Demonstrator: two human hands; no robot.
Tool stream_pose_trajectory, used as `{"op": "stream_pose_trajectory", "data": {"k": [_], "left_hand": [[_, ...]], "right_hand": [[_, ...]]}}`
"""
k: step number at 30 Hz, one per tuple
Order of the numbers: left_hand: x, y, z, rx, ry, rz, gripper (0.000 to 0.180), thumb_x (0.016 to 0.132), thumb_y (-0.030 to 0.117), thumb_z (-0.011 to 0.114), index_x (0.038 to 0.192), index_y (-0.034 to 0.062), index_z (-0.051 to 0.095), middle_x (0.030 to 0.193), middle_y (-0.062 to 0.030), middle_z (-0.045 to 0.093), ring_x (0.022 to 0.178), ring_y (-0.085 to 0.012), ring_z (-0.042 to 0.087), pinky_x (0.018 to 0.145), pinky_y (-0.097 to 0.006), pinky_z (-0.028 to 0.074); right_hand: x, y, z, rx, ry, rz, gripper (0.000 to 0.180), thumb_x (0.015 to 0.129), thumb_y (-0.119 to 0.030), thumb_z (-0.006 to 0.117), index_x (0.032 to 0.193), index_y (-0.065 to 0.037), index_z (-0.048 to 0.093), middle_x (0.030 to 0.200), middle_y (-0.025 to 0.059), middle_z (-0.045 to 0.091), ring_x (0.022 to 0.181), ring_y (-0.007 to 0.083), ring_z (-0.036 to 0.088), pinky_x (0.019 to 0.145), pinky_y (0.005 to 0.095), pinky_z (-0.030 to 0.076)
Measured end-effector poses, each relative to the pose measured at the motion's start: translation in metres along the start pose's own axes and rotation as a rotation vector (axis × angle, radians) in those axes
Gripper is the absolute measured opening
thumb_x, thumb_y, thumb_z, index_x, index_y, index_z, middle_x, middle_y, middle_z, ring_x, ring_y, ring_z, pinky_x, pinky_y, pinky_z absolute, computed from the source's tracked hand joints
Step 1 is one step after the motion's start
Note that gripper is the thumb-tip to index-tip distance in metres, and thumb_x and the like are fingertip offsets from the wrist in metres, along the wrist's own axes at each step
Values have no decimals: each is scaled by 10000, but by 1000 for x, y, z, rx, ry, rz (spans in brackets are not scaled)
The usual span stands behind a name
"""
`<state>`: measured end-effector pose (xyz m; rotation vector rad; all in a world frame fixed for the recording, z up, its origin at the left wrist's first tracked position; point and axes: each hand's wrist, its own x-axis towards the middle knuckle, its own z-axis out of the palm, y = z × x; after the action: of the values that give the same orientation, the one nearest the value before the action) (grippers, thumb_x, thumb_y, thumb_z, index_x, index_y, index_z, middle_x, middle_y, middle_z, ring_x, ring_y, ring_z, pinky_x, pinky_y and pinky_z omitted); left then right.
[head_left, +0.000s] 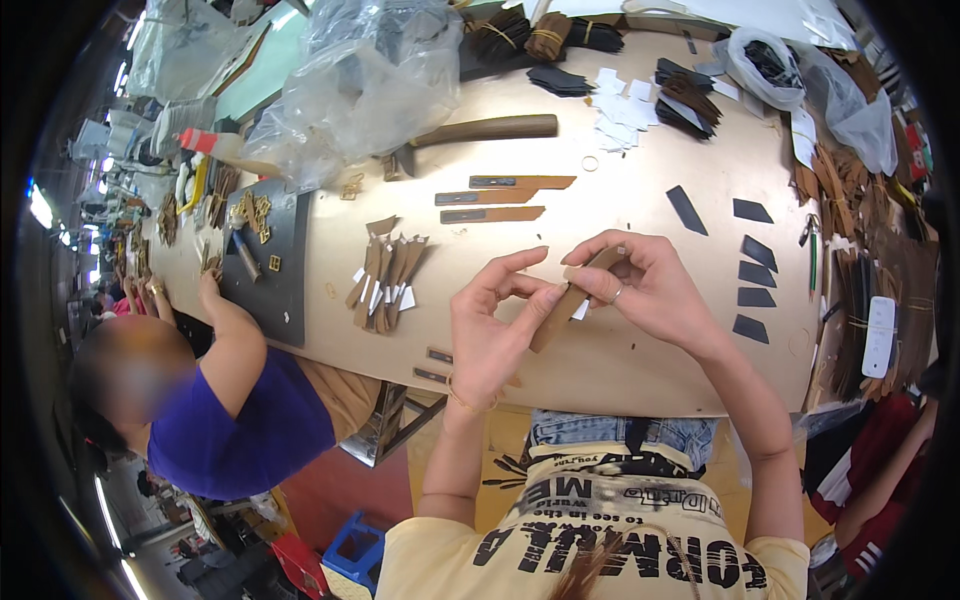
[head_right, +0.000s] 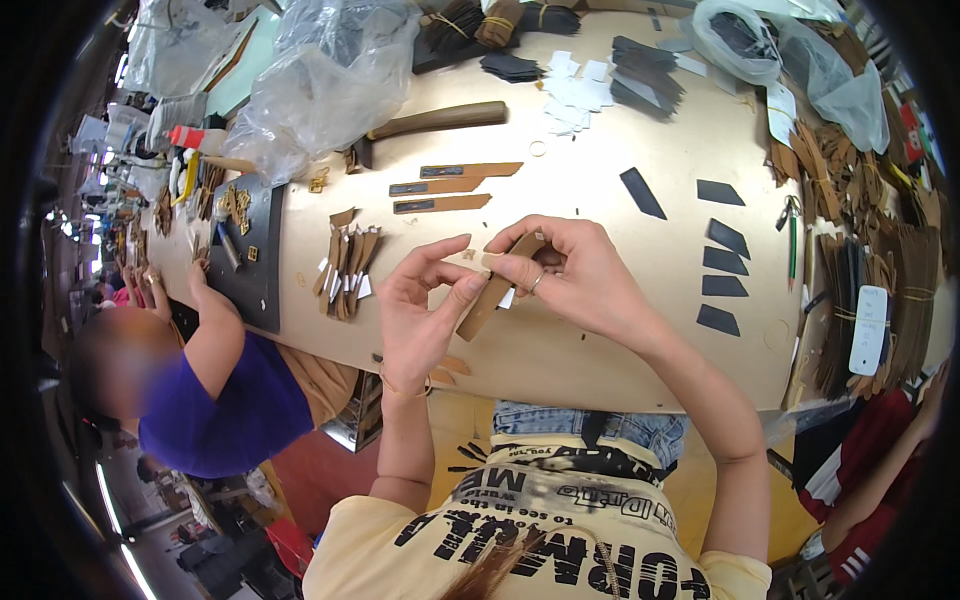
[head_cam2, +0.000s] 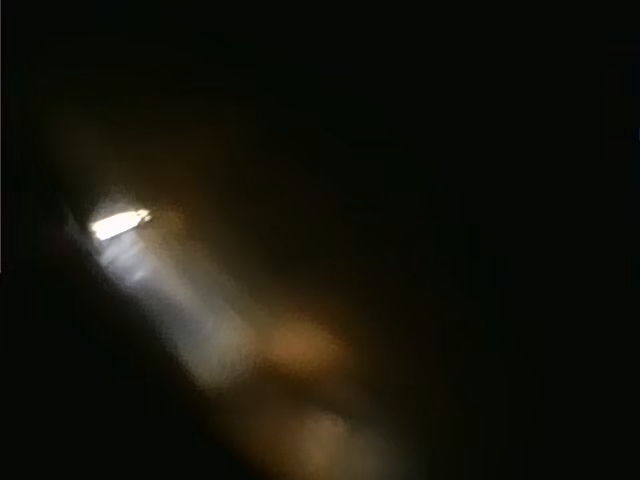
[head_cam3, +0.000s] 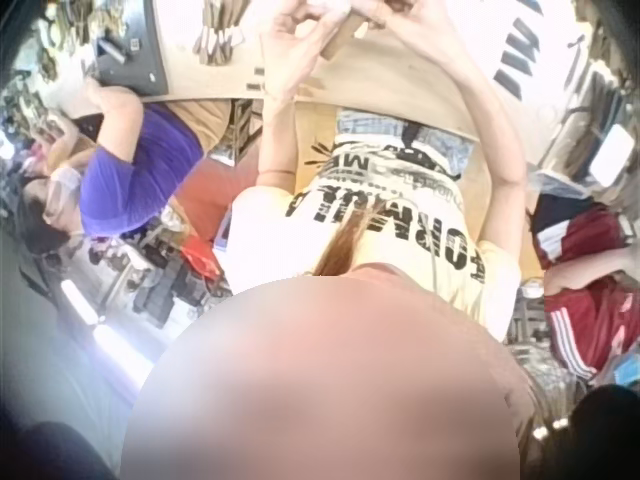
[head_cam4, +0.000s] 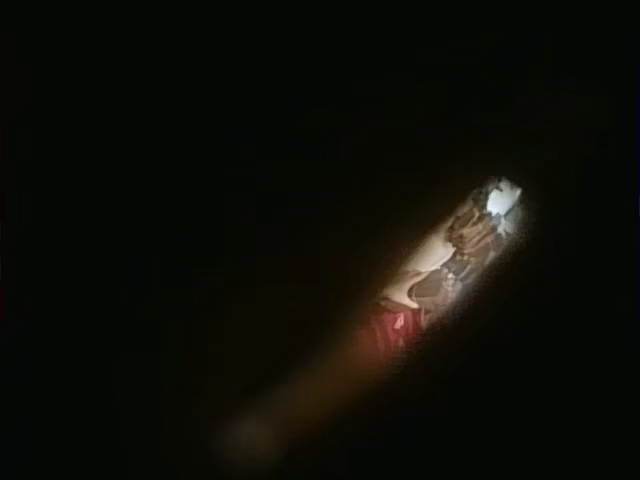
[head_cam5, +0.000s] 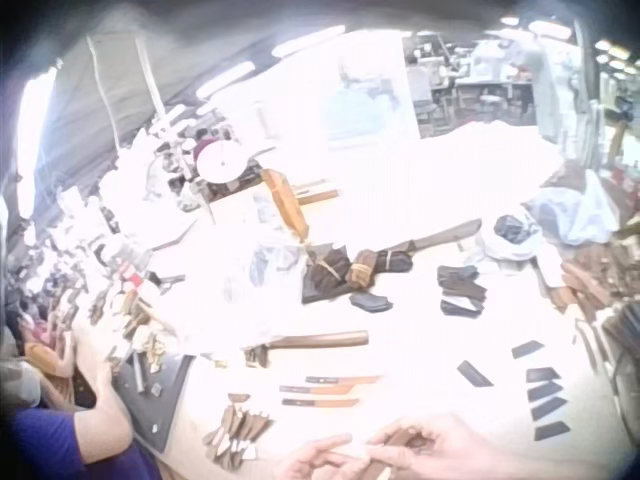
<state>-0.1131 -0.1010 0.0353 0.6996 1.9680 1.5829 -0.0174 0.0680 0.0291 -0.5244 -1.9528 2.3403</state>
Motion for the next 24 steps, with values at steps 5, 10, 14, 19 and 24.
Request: {"op": "stream_pose_trajectory", "data": {"k": [5, 10, 14, 19, 24], "left_hand": [[0, 2, 7, -31, -22, -42, 340, 890, 30, 718, 1219, -9, 641, 848, -67, 732, 806, -82, 657, 782, -243, 506], [-3, 9, 8, 16, -53, -37, 344, 882, 39, 729, 1213, -7, 646, 853, -68, 738, 811, -81, 663, 781, -242, 507], [-7, 10, 16, 21, -34, -38, 345, 878, 42, 733, 1208, -6, 648, 856, -66, 736, 815, -83, 662, 783, -249, 510], [-12, -1, 29, -4, 61, 36, 296, 871, 69, 747, 1143, -19, 670, 869, -65, 721, 824, -85, 646, 784, -259, 512], [-21, -4, 13, -345, -138, -256, 190, 855, 103, 772, 977, -29, 708, 866, -61, 716, 816, -93, 635, 793, -265, 513]], "right_hand": [[-15, -1, -7, -35, -52, -56, 287, 902, -113, 725, 1153, 0, 644, 849, 37, 684, 717, 53, 610, 638, 224, 488], [-18, -2, -11, -100, -90, -142, 379, 886, -87, 725, 1236, -13, 600, 927, 58, 685, 801, 98, 641, 724, 263, 510], [-24, 0, -13, -192, -56, -201, 446, 850, -42, 718, 1263, -20, 551, 959, 63, 678, 857, 128, 653, 795, 307, 515], [-31, 1, -9, -192, 47, -144, 486, 809, -20, 718, 1244, -50, 502, 950, 70, 675, 909, 136, 641, 827, 304, 492], [-30, -1, -7, -81, -20, -32, 659, 807, -74, 767, 1377, -74, 436, 934, 53, 658, 867, 117, 602, 827, 281, 464]]}}
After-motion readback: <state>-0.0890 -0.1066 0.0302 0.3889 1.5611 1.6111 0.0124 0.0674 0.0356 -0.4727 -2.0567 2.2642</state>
